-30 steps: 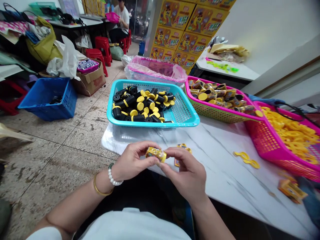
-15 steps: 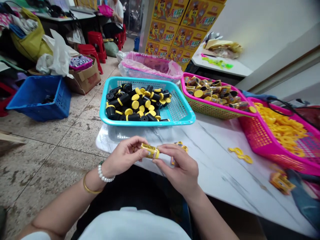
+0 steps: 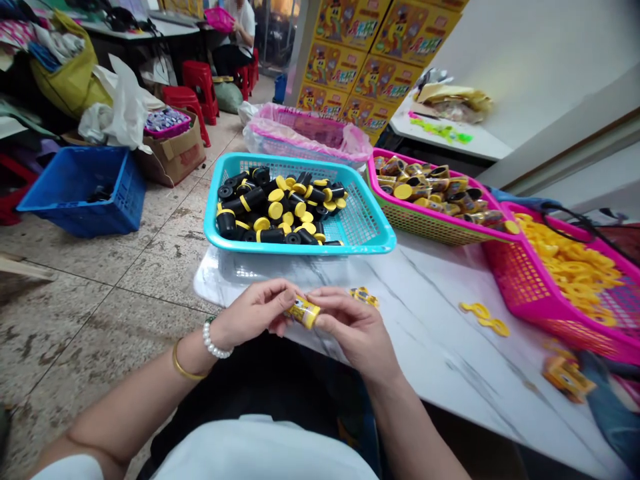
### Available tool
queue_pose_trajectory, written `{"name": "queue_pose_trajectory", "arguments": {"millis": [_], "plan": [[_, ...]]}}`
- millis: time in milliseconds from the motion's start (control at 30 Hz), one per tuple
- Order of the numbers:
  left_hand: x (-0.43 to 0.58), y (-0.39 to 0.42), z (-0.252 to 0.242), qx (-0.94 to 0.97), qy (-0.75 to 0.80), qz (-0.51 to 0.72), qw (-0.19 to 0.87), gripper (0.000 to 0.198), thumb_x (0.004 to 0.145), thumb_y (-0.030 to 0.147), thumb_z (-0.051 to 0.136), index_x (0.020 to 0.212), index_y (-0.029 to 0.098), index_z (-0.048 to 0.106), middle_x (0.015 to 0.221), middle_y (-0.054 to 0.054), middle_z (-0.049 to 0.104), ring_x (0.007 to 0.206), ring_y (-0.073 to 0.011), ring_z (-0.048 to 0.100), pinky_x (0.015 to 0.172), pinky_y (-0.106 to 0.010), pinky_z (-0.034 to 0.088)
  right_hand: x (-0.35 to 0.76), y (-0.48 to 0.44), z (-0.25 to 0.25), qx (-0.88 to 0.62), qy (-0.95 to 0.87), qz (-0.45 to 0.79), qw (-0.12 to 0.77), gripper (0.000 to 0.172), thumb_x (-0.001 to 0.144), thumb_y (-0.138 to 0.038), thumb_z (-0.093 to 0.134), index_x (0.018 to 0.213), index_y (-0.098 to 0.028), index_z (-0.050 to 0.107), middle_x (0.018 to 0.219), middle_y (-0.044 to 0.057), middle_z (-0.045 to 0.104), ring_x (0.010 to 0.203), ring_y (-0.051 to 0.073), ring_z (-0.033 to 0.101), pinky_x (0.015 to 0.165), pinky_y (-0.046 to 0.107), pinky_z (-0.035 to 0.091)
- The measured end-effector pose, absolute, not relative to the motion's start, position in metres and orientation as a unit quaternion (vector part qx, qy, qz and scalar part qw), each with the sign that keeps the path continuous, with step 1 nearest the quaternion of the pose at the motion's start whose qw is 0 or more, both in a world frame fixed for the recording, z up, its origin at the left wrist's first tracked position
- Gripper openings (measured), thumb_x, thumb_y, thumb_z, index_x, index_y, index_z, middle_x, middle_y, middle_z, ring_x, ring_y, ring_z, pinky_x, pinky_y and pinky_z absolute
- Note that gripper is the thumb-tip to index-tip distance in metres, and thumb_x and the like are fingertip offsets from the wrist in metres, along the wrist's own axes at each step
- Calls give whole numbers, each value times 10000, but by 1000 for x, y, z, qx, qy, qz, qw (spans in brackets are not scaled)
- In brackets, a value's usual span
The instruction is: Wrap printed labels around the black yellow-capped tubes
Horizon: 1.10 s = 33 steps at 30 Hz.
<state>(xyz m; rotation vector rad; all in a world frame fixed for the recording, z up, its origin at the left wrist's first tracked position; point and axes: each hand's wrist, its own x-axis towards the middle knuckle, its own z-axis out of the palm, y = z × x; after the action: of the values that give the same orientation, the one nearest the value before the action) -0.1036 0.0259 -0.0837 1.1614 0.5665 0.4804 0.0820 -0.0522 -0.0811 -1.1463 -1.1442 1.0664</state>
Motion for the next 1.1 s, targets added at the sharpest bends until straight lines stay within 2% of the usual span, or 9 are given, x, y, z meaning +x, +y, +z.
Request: {"name": "queue_pose_trajectory", "arguments": {"millis": [133,233,367,467,567,667,767,833,1100], "plan": [[-101,25,-84,464,240,194,830,568,763,690,696,872,136,635,619,6,604,442,-64,509,412,-175,336,74,-56,-87,-493,-498,358,618,131,739,-167,842,794,-278,799,767,-2,715,701,139,673,670,267,570],[-99,24,-81,418,277,192,843,583,674,690,772,758,138,603,552,27,571,392,-42,455,370,-160,281,70,-57,-87,-513,-500,324,619,94,747,-195,838,779,-252,771,762,5,708,699,150,673,638,266,575],[-95,20,-79,392,300,199,846,582,685,700,754,760,147,592,483,40,555,342,-47,436,334,-156,262,69,-58,-85,-517,-535,314,589,161,807,-183,781,943,-269,786,895,28,750,795,179,711,684,297,599],[-93,19,-79,378,282,195,860,591,688,703,746,862,154,612,470,51,566,320,-54,430,320,-154,272,68,-61,-86,-519,-547,256,605,150,792,-135,786,873,-261,793,754,11,738,680,167,691,618,290,574],[-92,19,-78,392,290,197,851,596,662,719,751,781,158,589,437,71,528,279,-37,370,289,-152,235,66,-63,-90,-530,-533,246,611,101,796,-143,783,830,-238,772,701,6,720,615,165,685,572,291,568],[-90,19,-77,415,328,206,823,578,668,706,753,728,168,552,429,82,513,264,-33,356,270,-150,210,64,-65,-92,-543,-526,270,597,114,834,-168,757,922,-240,757,817,22,728,690,173,720,643,305,615],[-88,17,-76,413,326,207,824,555,691,683,752,754,175,536,446,79,536,283,-47,415,277,-140,245,65,-69,-92,-534,-557,264,578,330,818,-168,774,1123,-290,742,1084,57,695,904,197,722,740,320,644],[-88,16,-77,390,289,202,851,539,714,673,741,784,177,540,464,71,561,290,-55,436,280,-141,273,67,-71,-91,-527,-576,245,575,372,827,-140,760,1152,-321,743,1126,59,673,980,200,701,758,306,643],[-84,12,-79,369,252,165,879,545,710,683,742,727,170,561,387,79,487,250,-49,345,251,-152,228,67,-70,-89,-510,-538,268,615,170,823,-171,766,934,-294,804,955,44,653,727,161,701,574,274,650]]}}
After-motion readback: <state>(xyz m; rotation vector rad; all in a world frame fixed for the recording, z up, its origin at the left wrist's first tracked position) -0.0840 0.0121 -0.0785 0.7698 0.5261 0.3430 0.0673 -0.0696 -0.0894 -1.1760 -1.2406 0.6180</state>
